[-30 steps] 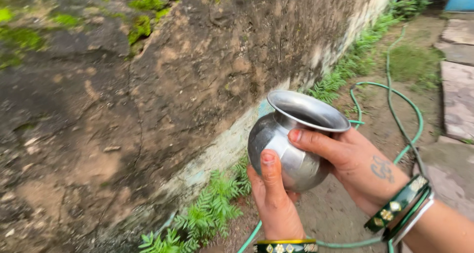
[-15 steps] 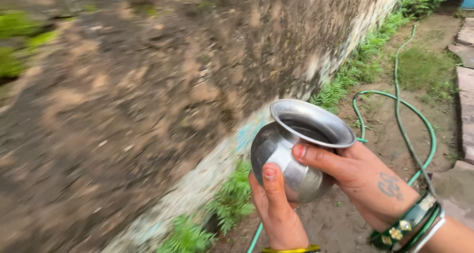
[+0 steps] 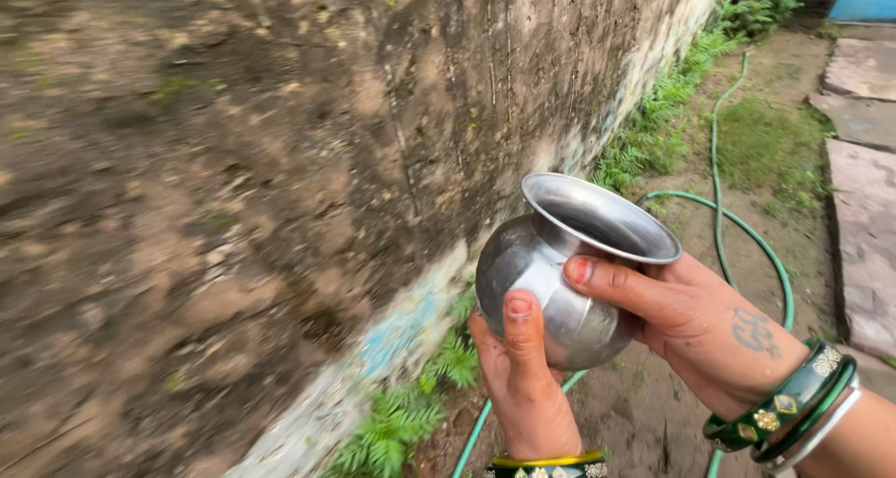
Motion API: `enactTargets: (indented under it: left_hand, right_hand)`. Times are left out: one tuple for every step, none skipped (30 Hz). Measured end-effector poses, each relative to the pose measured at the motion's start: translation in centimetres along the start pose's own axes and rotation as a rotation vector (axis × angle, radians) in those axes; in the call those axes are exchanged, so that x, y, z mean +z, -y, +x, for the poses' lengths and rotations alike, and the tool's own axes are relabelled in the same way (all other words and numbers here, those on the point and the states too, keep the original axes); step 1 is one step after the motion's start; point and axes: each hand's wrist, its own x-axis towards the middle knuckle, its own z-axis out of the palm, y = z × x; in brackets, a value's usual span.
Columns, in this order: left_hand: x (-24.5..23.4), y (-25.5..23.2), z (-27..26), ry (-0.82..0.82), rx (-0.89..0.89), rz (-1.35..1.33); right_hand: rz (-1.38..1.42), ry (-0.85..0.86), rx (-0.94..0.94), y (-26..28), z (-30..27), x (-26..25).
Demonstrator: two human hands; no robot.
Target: The person holds a metal pot and pours water onto plants growing in the ground and in pots near a wall in an outdoor garden.
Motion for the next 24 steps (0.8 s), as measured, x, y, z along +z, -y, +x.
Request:
enactTargets:
  left_hand:
    - [0.9, 1.6, 1.2, 0.022, 0.035, 0.008]
    - [1.7, 3.4, 2.3, 0.037, 0.072, 0.015]
    - [2.6, 5.2, 3.3, 0.052, 0.108, 0.023]
    - [3.6, 7.2, 4.3, 0.007, 0.101, 0.042]
    - [4.7, 9.4, 5.3, -0.038, 0.094, 0.06]
    - [5.7, 11.3, 6.5, -0.075, 0.084, 0.084]
    - [6.5, 13.0, 7.6, -0.1, 0.093, 0.076]
    - [7.7, 14.9, 8.5, -0.118, 0.1, 0.06]
    - [8.9, 16.8, 9.3, -0.136, 0.107, 0.045]
    - [10.1, 18.5, 10.6, -0.154, 0.096, 0.018]
    - [11.3, 20.0, 11.9, -0.171, 0.085, -0.009]
    - [12.2, 21.3, 12.3, -0.204, 0.058, -0.022]
    - [13.1, 22.3, 12.9, -0.193, 0.046, 0.011]
    - [14.1, 22.8, 14.0, -0.173, 0.043, 0.045]
    - [15.1, 23.1, 15.2, -0.153, 0.04, 0.08]
    - [16.1, 23.6, 16.5, -0.131, 0.069, 0.077]
    - [17.0, 24.2, 17.8, -0.109, 0.098, 0.074]
    - [17.7, 25.2, 19.1, -0.089, 0.121, 0.07]
    - [18.2, 26.5, 20.4, -0.084, 0.159, 0.09]
    - [18.4, 28.0, 21.6, -0.081, 0.192, 0.112]
    - [18.5, 29.7, 22.9, -0.078, 0.225, 0.133]
    - [18.6, 31.5, 24.6, -0.132, 0.229, 0.161]
    - [18.7, 33.1, 26.6, -0.185, 0.233, 0.188]
    - [18.9, 35.0, 28.3, -0.245, 0.236, 0.212]
  right_hand:
    - [0.008, 0.027, -0.027, 0.1, 1.2, -1.8]
    - [0.014, 0.059, -0.048, 0.2, 2.4, -3.7]
    - [0.021, 0.09, -0.068, 0.3, 3.6, -5.7]
    - [0.006, 0.085, -0.044, 0.6, 4.8, -7.8]
    - [-0.01, 0.079, -0.019, 1.0, 6.1, -10.0]
    - [-0.019, 0.069, -0.002, 1.4, 7.6, -11.9]
    - [-0.023, 0.115, -0.01, 1.6, 8.7, -13.7]
    - [-0.034, 0.157, -0.024, 2.1, 9.6, -15.8]
    - [-0.044, 0.199, -0.037, 2.7, 10.7, -17.9]
    - [-0.073, 0.203, 0.0, 3.6, 12.3, -20.0]
    - [-0.102, 0.207, 0.037, 4.5, 13.9, -22.0]
    - [-0.117, 0.206, 0.095, 4.8, 14.6, -23.7]
    - [-0.075, 0.243, 0.075, 5.0, 15.4, -25.2]
    - [-0.032, 0.284, 0.043, 5.4, 16.6, -26.5]
    - [0.012, 0.325, 0.011, 5.8, 17.9, -27.8]
    - [-0.001, 0.323, -0.002, 6.2, 19.0, -29.1]
    - [-0.014, 0.32, -0.014, 6.3, 20.0, -30.4]
    - [-0.028, 0.314, -0.022, 6.3, 21.1, -31.9]
    - [-0.035, 0.292, 0.015, 6.3, 22.4, -33.5]
    - [-0.041, 0.266, 0.057, 6.2, 23.8, -35.2]
    - [-0.072, 0.247, 0.089, 5.9, 25.2, -36.7]
    - [-0.104, 0.227, 0.118, 5.6, 26.8, -38.2]
    - [-0.135, 0.207, 0.147, 5.4, 28.5, -39.7]
    - [-0.169, 0.209, 0.147, 5.3, 30.3, -41.2]
